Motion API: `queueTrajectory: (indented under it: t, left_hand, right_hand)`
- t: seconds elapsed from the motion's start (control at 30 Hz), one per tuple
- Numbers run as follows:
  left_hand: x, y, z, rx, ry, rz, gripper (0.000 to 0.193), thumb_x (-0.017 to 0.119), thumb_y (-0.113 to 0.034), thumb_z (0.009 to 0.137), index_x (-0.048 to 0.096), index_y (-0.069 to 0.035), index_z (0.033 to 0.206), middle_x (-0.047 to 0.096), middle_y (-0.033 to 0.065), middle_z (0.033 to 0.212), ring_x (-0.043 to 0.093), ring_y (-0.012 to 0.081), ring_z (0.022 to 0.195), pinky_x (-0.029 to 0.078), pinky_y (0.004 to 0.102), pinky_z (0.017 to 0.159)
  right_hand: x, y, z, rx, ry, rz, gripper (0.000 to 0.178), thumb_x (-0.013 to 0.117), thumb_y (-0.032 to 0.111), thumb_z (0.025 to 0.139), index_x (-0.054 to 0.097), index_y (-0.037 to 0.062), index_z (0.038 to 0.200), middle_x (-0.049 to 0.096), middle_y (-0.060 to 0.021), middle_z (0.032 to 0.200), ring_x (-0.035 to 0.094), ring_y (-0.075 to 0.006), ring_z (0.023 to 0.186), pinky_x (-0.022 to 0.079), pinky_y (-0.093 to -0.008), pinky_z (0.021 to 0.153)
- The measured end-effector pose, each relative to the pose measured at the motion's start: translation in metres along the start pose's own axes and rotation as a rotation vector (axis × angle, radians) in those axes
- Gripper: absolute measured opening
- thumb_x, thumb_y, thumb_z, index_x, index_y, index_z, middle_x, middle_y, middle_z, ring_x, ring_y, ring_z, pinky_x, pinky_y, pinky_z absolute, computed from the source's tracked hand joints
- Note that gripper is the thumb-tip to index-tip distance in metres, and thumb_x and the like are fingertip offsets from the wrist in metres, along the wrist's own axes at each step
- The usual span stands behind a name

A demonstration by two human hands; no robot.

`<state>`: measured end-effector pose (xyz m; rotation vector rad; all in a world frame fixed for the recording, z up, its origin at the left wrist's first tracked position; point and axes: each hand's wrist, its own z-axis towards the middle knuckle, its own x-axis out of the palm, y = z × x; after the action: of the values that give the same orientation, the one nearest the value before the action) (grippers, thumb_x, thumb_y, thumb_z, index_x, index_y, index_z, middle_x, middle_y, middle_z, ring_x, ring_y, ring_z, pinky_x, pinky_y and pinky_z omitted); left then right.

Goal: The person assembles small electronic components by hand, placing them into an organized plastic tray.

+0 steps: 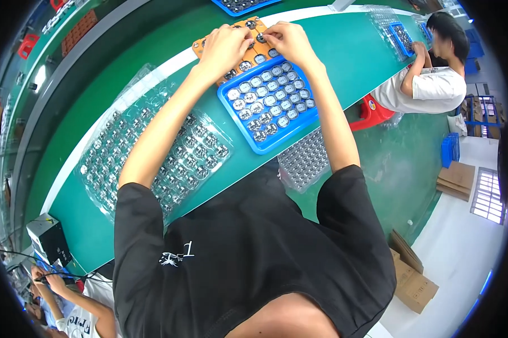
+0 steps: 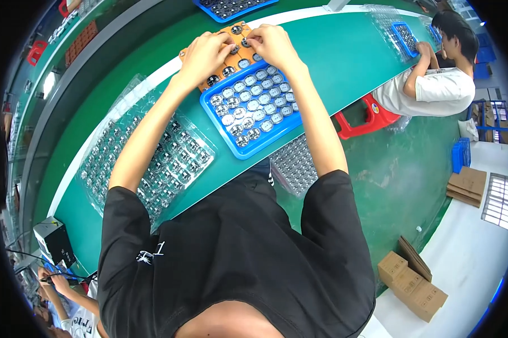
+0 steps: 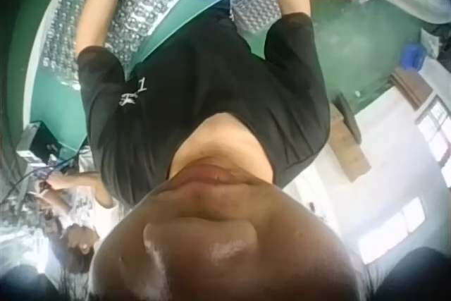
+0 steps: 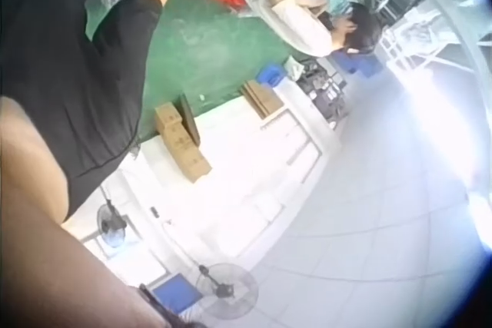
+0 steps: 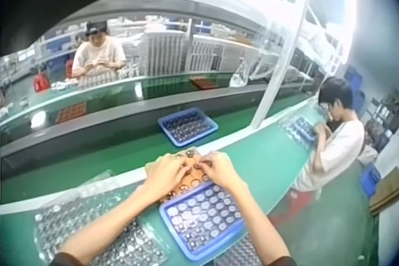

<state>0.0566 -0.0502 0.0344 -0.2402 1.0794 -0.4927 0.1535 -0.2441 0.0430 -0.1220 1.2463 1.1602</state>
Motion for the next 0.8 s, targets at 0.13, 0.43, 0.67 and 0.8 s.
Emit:
queueTrajectory:
  t: [0.13, 0.43, 0.67, 0.8]
  left_hand:
    - [0.007, -0.002, 0.002, 0.015, -0.014, 0.024, 0.02, 0.069, -0.024, 0.095, 0.074, -0.005, 0.098, 0.072, 0.0174, 0.085, 0.067, 0.0364, 0.091, 0.054, 0.0499, 0.081]
    - [0.014, -0.01, -0.005, 0.038, -0.055, 0.214, 0.017, 0.068, -0.023, 0.096, 0.075, -0.008, 0.094, 0.071, 0.0158, 0.08, 0.066, 0.0326, 0.091, 0.043, 0.0455, 0.083]
    - [0.018, -0.011, -0.009, 0.096, -0.121, 0.295, 0.017, 0.066, -0.021, 0.097, 0.071, -0.005, 0.094, 0.07, 0.0122, 0.073, 0.068, 0.0283, 0.091, 0.038, 0.0452, 0.086]
    - [0.02, -0.011, -0.01, 0.128, -0.136, 0.317, 0.012, 0.065, -0.014, 0.094, 0.069, -0.004, 0.097, 0.071, 0.0125, 0.074, 0.068, 0.0281, 0.092, 0.037, 0.0454, 0.087]
  right_hand:
    - [0.002, -0.001, 0.003, -0.043, -0.006, -0.064, 0.013, 0.073, 0.011, 0.087, 0.079, 0.0015, 0.093, 0.074, -0.018, 0.089, 0.074, -0.0348, 0.082, 0.059, -0.0428, 0.079]
    - [0.006, -0.007, 0.009, -0.034, 0.058, -0.143, 0.013, 0.073, 0.009, 0.086, 0.079, 0.0004, 0.094, 0.075, -0.0173, 0.09, 0.073, -0.0343, 0.084, 0.058, -0.0418, 0.079]
    - [0.003, -0.001, 0.013, -0.079, 0.102, -0.193, 0.013, 0.072, 0.009, 0.087, 0.08, 0.0014, 0.095, 0.074, -0.0226, 0.089, 0.074, -0.037, 0.087, 0.059, -0.045, 0.084]
    - [0.004, -0.003, 0.014, -0.086, 0.096, -0.195, 0.014, 0.071, 0.007, 0.085, 0.079, 0.0012, 0.094, 0.074, -0.0224, 0.09, 0.073, -0.0374, 0.088, 0.059, -0.0455, 0.084]
